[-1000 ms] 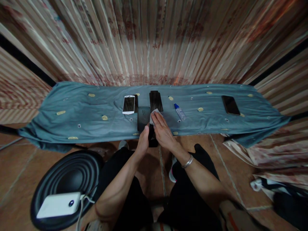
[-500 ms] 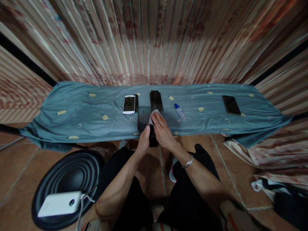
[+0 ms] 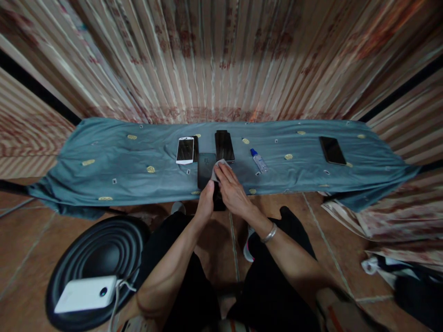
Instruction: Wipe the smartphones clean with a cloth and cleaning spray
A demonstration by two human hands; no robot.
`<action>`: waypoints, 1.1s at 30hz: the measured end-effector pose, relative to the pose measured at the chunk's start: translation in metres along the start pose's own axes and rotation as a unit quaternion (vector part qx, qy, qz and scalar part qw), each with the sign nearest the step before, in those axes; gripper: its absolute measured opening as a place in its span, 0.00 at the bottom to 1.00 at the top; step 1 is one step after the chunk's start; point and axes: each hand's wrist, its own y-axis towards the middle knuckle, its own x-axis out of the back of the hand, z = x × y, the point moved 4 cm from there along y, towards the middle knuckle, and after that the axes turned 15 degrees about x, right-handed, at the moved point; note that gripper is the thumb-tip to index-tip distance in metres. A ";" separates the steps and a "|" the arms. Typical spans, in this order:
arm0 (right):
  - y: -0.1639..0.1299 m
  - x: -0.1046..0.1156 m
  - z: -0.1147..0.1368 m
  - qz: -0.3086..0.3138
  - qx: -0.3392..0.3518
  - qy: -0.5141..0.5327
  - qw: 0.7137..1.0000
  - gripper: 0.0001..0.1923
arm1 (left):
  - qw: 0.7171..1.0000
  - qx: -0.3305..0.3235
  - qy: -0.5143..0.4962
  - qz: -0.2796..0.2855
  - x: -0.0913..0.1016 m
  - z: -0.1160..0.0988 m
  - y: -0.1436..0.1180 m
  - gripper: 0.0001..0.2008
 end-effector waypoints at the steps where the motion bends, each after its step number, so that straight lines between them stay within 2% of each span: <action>1: 0.000 0.002 -0.002 -0.001 -0.005 -0.001 1.000 0.31 | 1.000 -0.004 -0.001 0.004 -0.002 -0.001 -0.001 0.35; 5: 0.001 0.002 -0.003 0.000 -0.012 0.003 1.000 0.34 | 1.000 0.001 -0.003 0.001 -0.003 -0.001 -0.001 0.34; 11: -0.001 -0.006 0.007 0.005 0.010 0.012 1.000 0.34 | 0.999 0.007 0.004 -0.039 0.009 0.000 0.002 0.33; 18: 0.000 0.002 -0.003 0.002 -0.012 0.005 1.000 0.35 | 1.000 -0.003 0.009 -0.005 -0.001 0.000 0.001 0.33; 27: -0.002 -0.010 0.008 0.016 0.008 0.022 1.000 0.35 | 0.999 0.015 -0.004 -0.044 0.011 0.004 0.004 0.31; 33: 0.000 -0.003 0.001 0.008 -0.001 0.009 1.000 0.36 | 1.000 0.019 0.002 -0.025 0.005 0.006 0.005 0.33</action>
